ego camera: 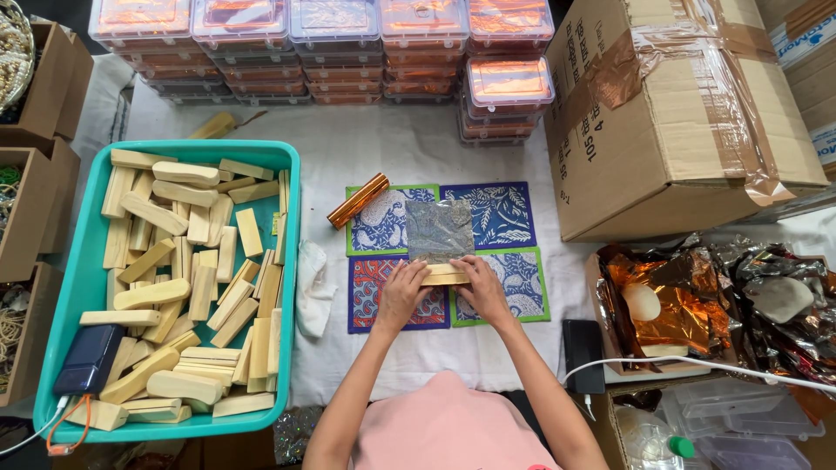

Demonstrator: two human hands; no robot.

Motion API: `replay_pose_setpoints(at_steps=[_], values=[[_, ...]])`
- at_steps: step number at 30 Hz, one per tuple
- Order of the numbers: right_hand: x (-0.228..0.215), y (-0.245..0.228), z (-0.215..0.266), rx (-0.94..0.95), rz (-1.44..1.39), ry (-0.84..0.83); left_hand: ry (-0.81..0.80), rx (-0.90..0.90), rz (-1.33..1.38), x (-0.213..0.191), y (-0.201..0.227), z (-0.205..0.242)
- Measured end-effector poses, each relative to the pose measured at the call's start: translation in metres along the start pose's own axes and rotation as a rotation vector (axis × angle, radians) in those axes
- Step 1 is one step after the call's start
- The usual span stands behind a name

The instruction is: The person places wooden blocks into a small plastic container, wipes the container with a white cloth, and stacks it with other containers. They then wipe wooden blocks with the cloth and place them on patterned tiles.

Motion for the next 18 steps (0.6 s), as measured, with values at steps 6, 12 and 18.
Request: replay_pose_setpoints(at_steps=[6,12,18], values=[[-0.006,0.0,-0.006,0.046,-0.043,-0.054,0.058,0.019,0.145,-0.016,-0.001,-0.005],[0.001,0.018,-0.011,0.13,-0.195,-0.265,-0.052,-0.15,0.361,-0.019,-0.016,-0.008],[0.012,0.03,-0.012,0.114,-0.2,-0.329,-0.218,-0.485,0.364,-0.001,-0.045,-0.008]])
Point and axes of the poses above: each hand's wrist, its own z-axis away from the middle knuckle, its own x-axis out of the palm, y = z × x, the point moved 10 cm from there along -z, towards the middle knuckle, and after that the axes turned 8 degrees about z, right-handed, at the moved point
